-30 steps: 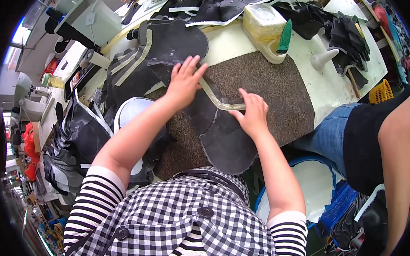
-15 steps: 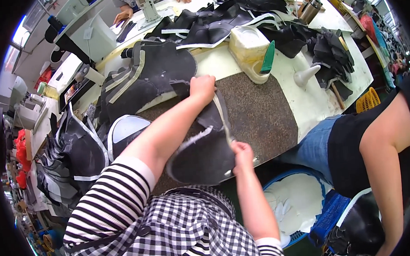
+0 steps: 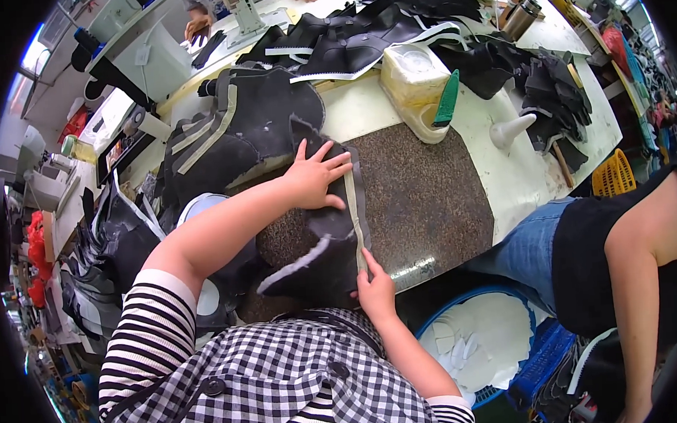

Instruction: Manufacturing shoe components by applying adhesive and joining parts.

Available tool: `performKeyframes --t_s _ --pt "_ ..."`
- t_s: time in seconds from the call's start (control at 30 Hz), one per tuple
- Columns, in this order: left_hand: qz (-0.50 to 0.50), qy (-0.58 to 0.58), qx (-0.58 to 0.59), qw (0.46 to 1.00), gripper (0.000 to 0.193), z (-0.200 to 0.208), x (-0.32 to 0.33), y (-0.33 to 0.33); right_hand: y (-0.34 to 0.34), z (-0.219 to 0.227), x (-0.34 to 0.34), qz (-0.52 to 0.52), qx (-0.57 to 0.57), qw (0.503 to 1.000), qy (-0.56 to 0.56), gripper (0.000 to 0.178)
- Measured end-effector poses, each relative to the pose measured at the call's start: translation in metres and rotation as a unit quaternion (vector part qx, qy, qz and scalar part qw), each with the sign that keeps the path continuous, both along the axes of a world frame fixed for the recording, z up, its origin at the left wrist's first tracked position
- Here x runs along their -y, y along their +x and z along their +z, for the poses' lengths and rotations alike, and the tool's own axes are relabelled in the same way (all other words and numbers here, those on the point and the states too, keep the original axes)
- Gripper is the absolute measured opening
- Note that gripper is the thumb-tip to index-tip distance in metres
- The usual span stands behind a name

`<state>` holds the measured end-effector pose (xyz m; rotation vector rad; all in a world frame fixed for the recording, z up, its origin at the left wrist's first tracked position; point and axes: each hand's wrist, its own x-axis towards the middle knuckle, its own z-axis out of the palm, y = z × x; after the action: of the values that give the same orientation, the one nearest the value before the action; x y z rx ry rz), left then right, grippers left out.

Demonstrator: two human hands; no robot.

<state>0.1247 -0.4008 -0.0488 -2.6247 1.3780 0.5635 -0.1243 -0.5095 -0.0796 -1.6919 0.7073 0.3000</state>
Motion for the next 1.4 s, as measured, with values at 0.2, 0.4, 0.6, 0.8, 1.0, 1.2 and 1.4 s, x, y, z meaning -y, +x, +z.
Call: performKeyframes --t_s 0.2,0.4,0.6,0.8,1.0,1.2,1.4 --pt "0.063 -0.043 -0.002 0.997 0.086 -0.003 0.009 -0.039 0.003 0.033 0.02 0.198 -0.151 0.967 0.056 0.055" --pt "0.083 -0.045 0.0 0.996 0.088 -0.002 0.014 -0.039 0.131 0.042 0.161 0.025 0.119 0.986 -0.114 0.024" --pt "0.134 -0.069 0.007 0.989 0.096 0.0 0.019 -0.04 0.278 0.015 0.229 -0.124 0.23 0.894 -0.366 0.065" --pt "0.124 -0.057 -0.004 0.991 0.1 0.002 0.017 -0.034 0.26 0.057 0.246 -0.064 0.23 0.954 -0.179 0.055" --pt "0.137 -0.007 -0.047 0.989 0.101 0.007 0.031 -0.03 0.219 0.065 0.223 -0.082 0.295 0.94 -0.153 0.034" --pt "0.145 0.0 -0.011 0.989 0.098 0.006 0.034 -0.039 0.223 0.044 0.208 -0.088 0.339 0.91 -0.22 0.025" --pt "0.119 0.007 0.018 0.993 0.098 0.005 0.033 -0.044 0.241 0.03 0.202 -0.04 0.327 0.882 -0.338 0.023"
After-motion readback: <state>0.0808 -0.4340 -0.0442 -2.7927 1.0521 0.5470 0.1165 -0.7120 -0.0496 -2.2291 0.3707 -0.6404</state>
